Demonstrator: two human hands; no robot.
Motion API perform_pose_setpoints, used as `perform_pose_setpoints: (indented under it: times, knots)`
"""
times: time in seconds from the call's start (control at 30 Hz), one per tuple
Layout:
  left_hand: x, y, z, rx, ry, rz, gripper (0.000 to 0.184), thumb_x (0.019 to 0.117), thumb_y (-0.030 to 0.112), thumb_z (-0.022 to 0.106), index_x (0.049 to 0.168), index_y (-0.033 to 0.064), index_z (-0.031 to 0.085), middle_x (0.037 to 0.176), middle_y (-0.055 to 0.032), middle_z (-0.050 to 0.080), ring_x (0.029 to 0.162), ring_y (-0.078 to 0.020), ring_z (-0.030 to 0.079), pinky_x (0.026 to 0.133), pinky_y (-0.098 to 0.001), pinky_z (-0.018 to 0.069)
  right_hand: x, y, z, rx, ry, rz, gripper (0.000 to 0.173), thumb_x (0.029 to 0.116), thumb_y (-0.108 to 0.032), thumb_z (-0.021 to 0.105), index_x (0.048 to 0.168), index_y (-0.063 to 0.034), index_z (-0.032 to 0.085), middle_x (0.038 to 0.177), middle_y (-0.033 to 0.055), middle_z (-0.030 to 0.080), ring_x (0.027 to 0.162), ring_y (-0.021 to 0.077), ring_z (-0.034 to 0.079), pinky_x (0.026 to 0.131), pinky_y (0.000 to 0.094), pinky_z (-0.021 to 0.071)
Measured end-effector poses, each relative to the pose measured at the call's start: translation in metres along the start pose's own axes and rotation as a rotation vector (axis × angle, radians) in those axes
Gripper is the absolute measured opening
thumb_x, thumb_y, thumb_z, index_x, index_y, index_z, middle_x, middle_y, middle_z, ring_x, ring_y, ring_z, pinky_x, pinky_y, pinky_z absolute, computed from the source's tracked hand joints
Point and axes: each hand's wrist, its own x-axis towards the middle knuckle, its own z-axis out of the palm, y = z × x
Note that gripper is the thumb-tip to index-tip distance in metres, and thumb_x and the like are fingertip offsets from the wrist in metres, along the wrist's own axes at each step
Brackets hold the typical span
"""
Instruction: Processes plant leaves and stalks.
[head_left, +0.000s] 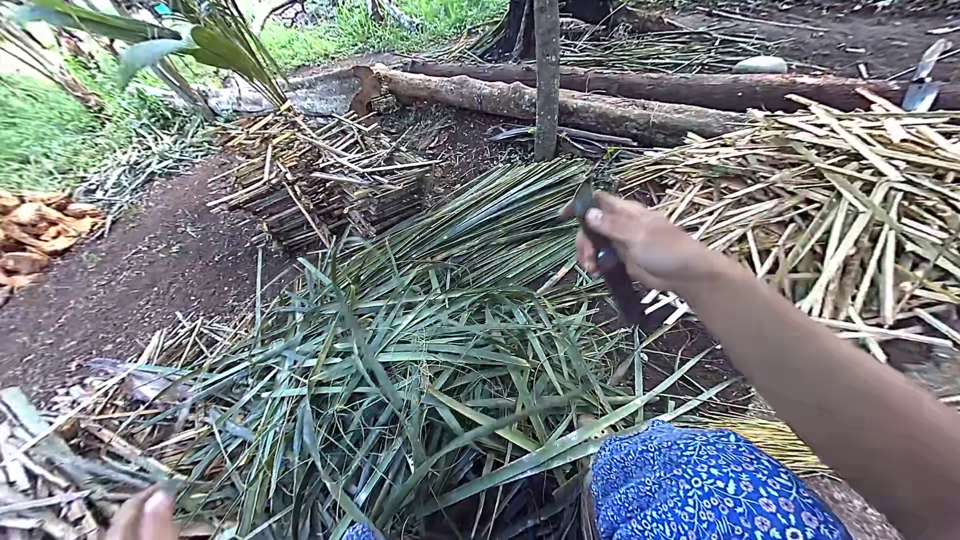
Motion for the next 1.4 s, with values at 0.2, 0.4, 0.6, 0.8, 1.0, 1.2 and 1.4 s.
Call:
perform_pose_setpoints:
  times: [0.2,0.4,0.6,0.8,1.0,1.2,1.4]
  knots:
    - [-0.014,0.123,0.085,-0.400,-0.205,-0.176,0.027,0.1100,0.020,0.033,0.118,0.0057,0.054,0.075,0.0113,0.053,0.057,0.0032,0.051,0.056,-0.0158,0.0474,-0.029,0.012,0.082,0.124,-0.451,0.043,0.041,0.1049,-0.025,0.040,0.143,-0.0136,0.050,0.071,-0.0093,0.057,0.061,-0.0006,0.056,0.064,0.0175,0.0512]
    - [-0.047,0.152,0.117,-0.227,-0.266,0.263,0.030,0.1079,0.024,0.037,0.109,0.0056,0.060,0.070,0.0118,0.053,0.054,0.0060,0.047,0.050,-0.0119,0.0412,-0.048,0.013,0.106,0.209,-0.575,0.206,0.046,0.1069,-0.023,0.042,0.152,-0.0115,0.040,0.073,-0.0103,0.052,0.056,-0.0024,0.051,0.054,0.0133,0.0468]
    - [-0.045,0.169,0.069,0.424,0.035,0.466,0.037,0.1066,0.025,0.044,0.109,-0.0003,0.070,0.071,-0.0166,0.066,0.057,-0.0349,0.064,0.048,-0.0555,0.0476,-0.056,0.015,0.116,0.124,-0.676,0.226,0.052,0.1070,-0.026,0.046,0.156,-0.0124,0.037,0.080,-0.0079,0.057,0.057,-0.0025,0.051,0.054,0.0142,0.0465]
    - [-0.031,0.125,-0.011,0.328,0.266,0.358,0.036,0.1084,0.019,0.042,0.109,-0.0128,0.060,0.084,-0.0199,0.062,0.067,-0.0190,0.060,0.063,-0.0355,0.0511,-0.059,0.013,0.107,0.129,-0.686,0.146,0.050,0.1068,-0.029,0.046,0.153,-0.0113,0.042,0.078,-0.0079,0.056,0.056,-0.0025,0.051,0.053,0.0143,0.0466]
    - [-0.075,0.195,0.044,-0.382,-0.174,0.155,0.023,0.1092,0.014,0.033,0.109,0.0113,0.055,0.071,0.0219,0.056,0.060,0.0100,0.054,0.056,-0.0116,0.0482,-0.066,0.002,0.126,0.211,-0.703,0.085,0.055,0.1061,-0.027,0.045,0.157,-0.0094,0.034,0.076,-0.0106,0.054,0.056,-0.0042,0.050,0.052,0.0130,0.0462]
    - [-0.097,0.203,0.108,-0.766,-0.606,0.060,0.026,0.1100,0.024,0.034,0.098,0.0194,0.056,0.065,0.0184,0.047,0.052,0.0086,0.042,0.049,-0.0098,0.0378,-0.074,0.000,0.137,0.232,-0.752,0.015,0.057,0.1061,-0.028,0.048,0.157,-0.0062,0.034,0.074,-0.0115,0.054,0.055,-0.0059,0.049,0.050,0.0119,0.0446]
    - [-0.106,0.215,0.111,-0.975,-0.693,-0.045,0.028,0.1062,0.015,0.034,0.100,0.0219,0.060,0.063,0.0197,0.044,0.050,0.0094,0.036,0.047,-0.0095,0.0313,-0.076,0.002,0.133,0.130,-0.762,-0.055,0.047,0.1078,-0.027,0.048,0.150,-0.0063,0.048,0.099,-0.0076,0.066,0.060,-0.0113,0.048,0.051,0.0070,0.0416]
